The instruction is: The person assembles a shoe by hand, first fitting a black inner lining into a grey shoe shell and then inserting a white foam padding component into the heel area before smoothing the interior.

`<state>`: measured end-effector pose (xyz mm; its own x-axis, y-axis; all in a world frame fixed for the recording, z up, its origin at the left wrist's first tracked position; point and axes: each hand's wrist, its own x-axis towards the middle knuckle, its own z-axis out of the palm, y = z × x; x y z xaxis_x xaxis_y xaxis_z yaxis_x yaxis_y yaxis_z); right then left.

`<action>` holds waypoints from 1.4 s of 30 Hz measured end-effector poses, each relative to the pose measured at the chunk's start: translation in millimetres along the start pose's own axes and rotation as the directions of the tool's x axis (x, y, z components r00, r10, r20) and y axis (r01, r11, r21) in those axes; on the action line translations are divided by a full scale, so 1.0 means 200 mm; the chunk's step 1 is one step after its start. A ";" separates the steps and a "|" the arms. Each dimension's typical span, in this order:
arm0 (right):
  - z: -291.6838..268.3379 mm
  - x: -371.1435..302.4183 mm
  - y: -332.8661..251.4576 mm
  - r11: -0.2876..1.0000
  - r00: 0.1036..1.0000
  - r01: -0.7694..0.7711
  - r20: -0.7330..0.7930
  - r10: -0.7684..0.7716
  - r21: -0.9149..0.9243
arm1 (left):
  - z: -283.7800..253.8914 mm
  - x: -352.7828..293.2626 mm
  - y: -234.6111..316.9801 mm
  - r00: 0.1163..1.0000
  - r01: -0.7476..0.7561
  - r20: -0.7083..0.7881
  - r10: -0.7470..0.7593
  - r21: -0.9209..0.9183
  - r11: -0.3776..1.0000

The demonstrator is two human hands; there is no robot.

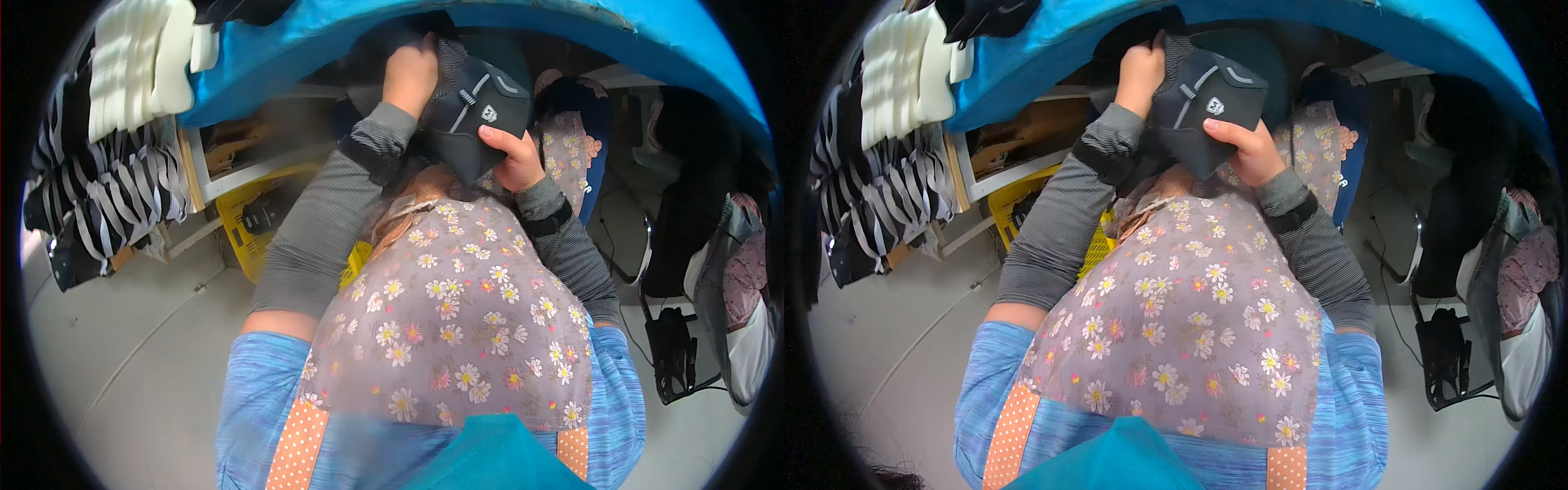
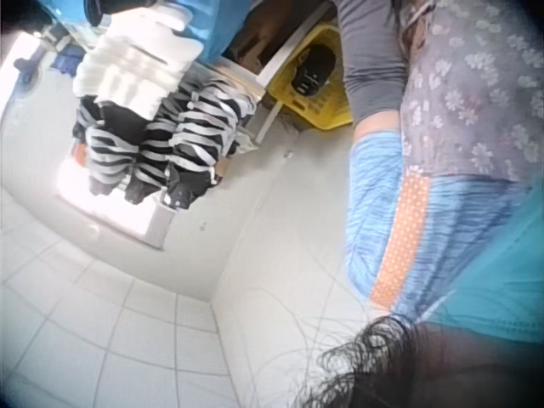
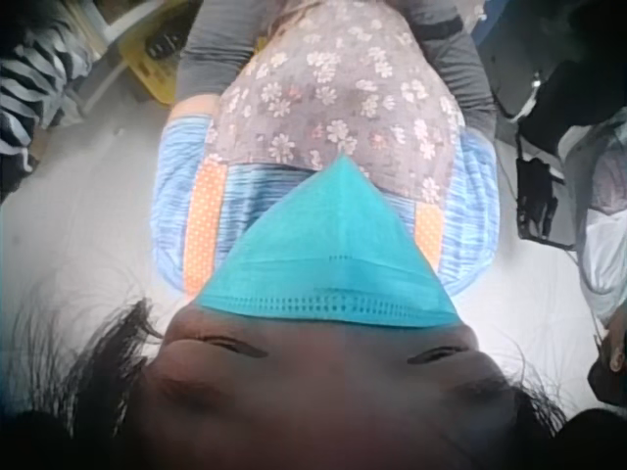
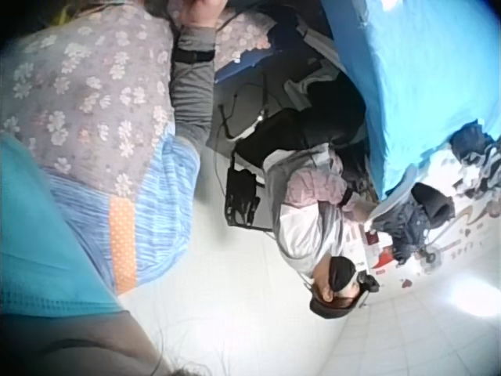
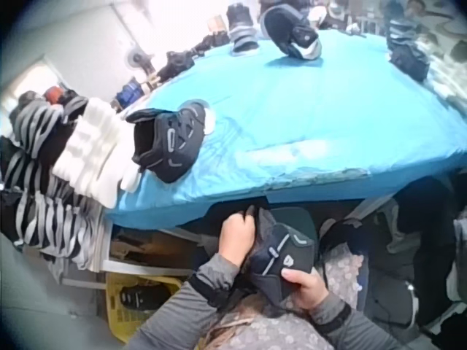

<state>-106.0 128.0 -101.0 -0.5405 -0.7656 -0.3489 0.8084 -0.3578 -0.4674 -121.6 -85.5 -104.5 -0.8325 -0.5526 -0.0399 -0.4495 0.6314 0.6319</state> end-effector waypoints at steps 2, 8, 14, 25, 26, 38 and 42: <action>0.01 0.00 -0.01 1.000 1.000 0.009 0.002 -0.009 0.003 | 0.01 -0.01 -0.03 0.994 -0.112 0.013 0.112 0.035 0.993; -0.01 0.01 0.00 0.997 0.999 0.018 0.047 -0.014 -0.078 | 0.08 -0.01 -0.12 0.991 -0.130 -0.026 0.128 -0.138 0.982; -0.05 0.01 0.04 0.995 0.998 -0.058 0.006 0.058 0.085 | 0.05 -0.05 -0.04 0.995 0.081 -0.046 -0.092 -0.209 0.975; -0.04 -0.10 0.17 0.801 0.999 0.035 0.050 -0.006 -0.597 | 0.03 -0.08 -0.16 0.969 0.161 -0.116 -0.220 -0.381 0.911; 0.00 -0.10 0.15 0.708 1.000 0.012 0.018 0.002 -0.706 | 0.02 -0.09 -0.16 0.978 0.137 -0.102 -0.184 -0.358 0.924; 0.01 -0.06 0.05 0.869 0.993 0.078 -0.040 -0.111 -0.489 | -0.44 0.02 -0.01 0.934 -0.325 -0.172 0.314 -0.041 0.945; -0.12 -0.07 0.11 0.919 0.995 0.067 -0.040 -0.089 -0.389 | -0.51 -0.05 -0.19 0.910 0.338 0.411 -0.051 -0.668 0.663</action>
<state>-85.8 144.1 -126.8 -0.6193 -0.7088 -0.3378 0.6159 -0.1717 -0.7689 -63.2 -159.1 -48.9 -0.8682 -0.3114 -0.3864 -0.3632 -0.1321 0.9223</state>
